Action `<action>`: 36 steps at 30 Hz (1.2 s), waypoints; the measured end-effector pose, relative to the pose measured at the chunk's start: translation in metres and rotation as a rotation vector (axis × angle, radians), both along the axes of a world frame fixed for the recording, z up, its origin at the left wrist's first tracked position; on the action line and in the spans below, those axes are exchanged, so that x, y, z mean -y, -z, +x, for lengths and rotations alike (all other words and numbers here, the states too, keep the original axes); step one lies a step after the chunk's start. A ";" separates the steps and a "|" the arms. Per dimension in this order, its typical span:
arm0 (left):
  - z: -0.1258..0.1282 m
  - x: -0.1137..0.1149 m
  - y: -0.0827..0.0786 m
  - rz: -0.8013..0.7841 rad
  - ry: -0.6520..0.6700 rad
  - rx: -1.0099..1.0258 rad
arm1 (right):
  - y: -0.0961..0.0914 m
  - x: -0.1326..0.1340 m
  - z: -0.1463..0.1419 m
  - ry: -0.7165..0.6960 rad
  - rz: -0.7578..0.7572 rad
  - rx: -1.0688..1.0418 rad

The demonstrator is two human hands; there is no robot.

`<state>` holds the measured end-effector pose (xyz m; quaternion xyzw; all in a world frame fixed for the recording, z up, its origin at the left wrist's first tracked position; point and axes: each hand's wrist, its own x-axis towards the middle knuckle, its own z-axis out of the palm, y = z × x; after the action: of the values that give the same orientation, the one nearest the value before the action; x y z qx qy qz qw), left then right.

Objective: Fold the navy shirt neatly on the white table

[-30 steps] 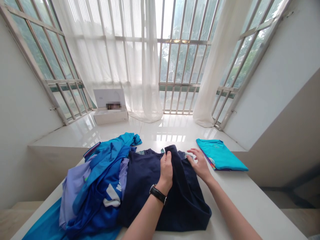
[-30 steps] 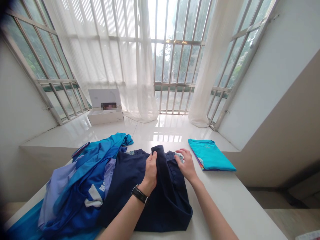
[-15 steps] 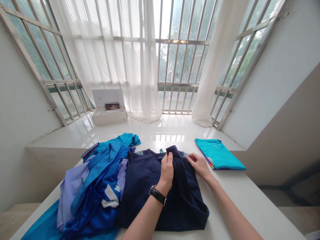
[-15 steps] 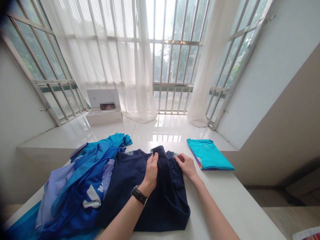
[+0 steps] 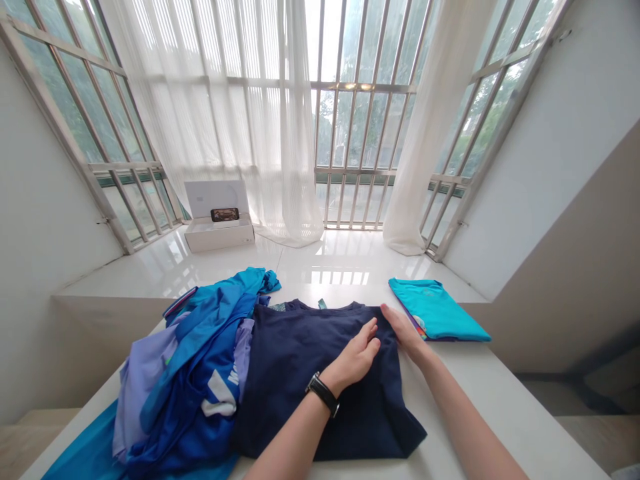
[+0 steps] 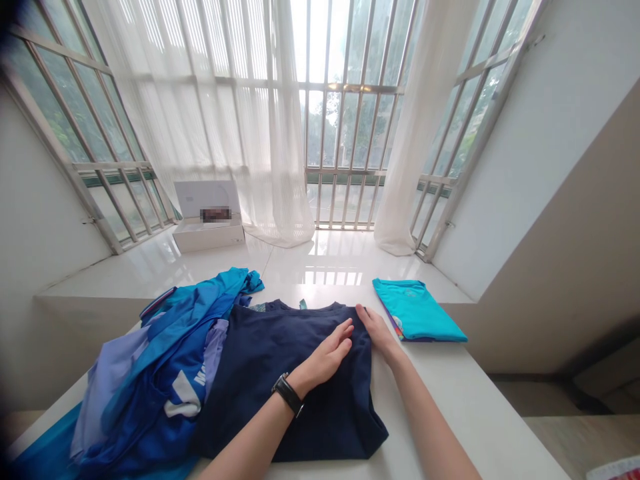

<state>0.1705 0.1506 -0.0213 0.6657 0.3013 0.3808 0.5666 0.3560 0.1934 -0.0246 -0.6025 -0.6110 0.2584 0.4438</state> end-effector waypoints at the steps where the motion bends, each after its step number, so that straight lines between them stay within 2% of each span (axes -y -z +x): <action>1: 0.000 0.002 -0.001 0.077 -0.013 -0.071 | 0.000 0.000 0.000 -0.016 0.015 0.015; 5: -0.005 0.020 -0.014 0.507 -0.014 -0.485 | 0.002 -0.004 0.000 -0.049 0.075 0.036; 8: -0.008 0.038 -0.023 0.695 -0.005 -0.692 | 0.005 -0.009 -0.002 -0.077 0.131 0.041; 13: -0.006 0.053 -0.026 0.689 0.039 -0.800 | 0.016 -0.015 -0.007 -0.038 0.166 0.103; 18: -0.006 0.058 -0.024 0.621 0.092 -0.783 | 0.025 -0.018 -0.009 0.005 0.162 0.255; 26: -0.003 0.078 -0.024 0.615 0.237 -0.638 | 0.016 -0.005 0.014 -0.022 0.024 0.530; 28: -0.001 0.073 -0.025 0.630 0.286 -0.611 | 0.013 -0.001 0.021 -0.023 -0.007 0.576; 31: -0.011 0.045 -0.035 0.651 0.286 -0.611 | 0.010 0.001 0.027 -0.023 -0.042 0.631; 33: -0.030 0.017 -0.043 0.656 0.115 -0.695 | 0.010 0.002 0.027 -0.030 -0.054 0.656; 36: -0.071 -0.022 -0.048 0.612 -0.176 -1.058 | 0.009 0.001 0.026 -0.037 -0.068 0.678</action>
<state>0.0993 0.1721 0.0264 0.8695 0.4723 0.1134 0.0900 0.3821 0.1923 -0.0337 -0.6572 -0.7258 0.0717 0.1904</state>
